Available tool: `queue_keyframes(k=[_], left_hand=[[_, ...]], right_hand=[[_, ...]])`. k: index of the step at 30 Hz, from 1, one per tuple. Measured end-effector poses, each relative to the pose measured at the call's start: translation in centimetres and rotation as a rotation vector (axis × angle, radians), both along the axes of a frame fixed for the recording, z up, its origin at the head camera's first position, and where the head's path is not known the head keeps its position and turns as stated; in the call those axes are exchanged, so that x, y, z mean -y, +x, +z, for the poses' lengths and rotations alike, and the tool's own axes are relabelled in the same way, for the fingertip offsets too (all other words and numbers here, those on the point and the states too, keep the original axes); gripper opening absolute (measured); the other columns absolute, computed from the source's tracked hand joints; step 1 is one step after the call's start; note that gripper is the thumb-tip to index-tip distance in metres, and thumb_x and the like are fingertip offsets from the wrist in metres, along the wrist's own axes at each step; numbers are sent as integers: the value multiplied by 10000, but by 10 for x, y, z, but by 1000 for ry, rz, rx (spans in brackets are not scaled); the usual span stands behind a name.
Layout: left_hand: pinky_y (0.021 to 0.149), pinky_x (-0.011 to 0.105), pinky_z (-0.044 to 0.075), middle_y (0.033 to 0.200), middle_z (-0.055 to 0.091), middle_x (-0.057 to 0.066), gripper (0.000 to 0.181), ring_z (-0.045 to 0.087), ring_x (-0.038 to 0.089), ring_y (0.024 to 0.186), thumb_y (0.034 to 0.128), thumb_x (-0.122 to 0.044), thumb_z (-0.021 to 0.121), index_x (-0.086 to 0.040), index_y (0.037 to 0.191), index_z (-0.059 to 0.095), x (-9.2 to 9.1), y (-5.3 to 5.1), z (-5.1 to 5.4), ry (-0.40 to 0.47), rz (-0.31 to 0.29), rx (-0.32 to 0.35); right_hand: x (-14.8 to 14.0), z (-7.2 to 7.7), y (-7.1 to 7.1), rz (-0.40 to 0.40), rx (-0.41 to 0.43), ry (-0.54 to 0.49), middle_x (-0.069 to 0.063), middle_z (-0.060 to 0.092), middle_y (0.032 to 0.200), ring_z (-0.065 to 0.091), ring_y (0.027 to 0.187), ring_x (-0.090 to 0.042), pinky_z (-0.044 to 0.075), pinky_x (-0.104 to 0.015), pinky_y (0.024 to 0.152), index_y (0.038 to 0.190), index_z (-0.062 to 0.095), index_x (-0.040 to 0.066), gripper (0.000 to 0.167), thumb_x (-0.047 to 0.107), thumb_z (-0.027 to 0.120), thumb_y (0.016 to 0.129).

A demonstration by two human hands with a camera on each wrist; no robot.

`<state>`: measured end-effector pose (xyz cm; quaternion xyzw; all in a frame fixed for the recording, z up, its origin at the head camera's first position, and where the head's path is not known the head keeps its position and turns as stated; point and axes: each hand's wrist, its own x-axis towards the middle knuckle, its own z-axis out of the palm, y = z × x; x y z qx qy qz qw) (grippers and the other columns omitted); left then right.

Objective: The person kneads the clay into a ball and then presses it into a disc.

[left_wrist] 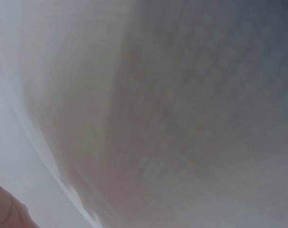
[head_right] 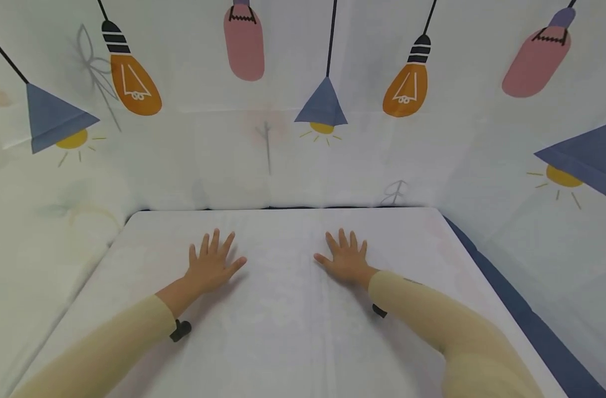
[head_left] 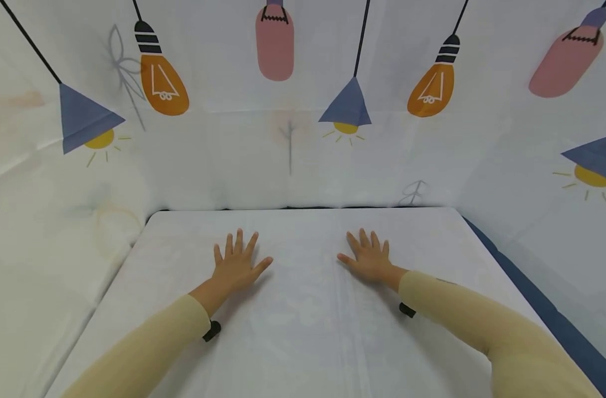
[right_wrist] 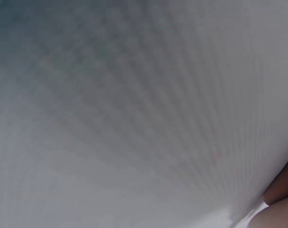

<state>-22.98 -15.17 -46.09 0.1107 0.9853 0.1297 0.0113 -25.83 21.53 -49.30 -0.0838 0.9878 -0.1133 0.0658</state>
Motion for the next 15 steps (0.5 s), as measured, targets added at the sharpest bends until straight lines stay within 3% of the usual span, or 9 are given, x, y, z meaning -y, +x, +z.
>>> queue_keyframes(k=[9,15], left_hand=[[1114,706,-64,1652,-23,233,881,-28,469,1499,970,-736,316,-188,1624,101,-2,1,0,8,1,20],[1113,708,-61,1651,-37,231,905,-25,468,1499,956,-762,294,-188,1625,85,2,-1,3,-4,12,20]], right_hand=[[1,0,5,24,-63,-6,-255,7,1644,-65,1481,-505,-107,-729,1085,1617,125,130,979,812,237,923],[1,-4,3,7,-70,-4,-234,-16,1652,-92,1488,-480,-142,-706,1089,1622,93,152,999,836,216,905]])
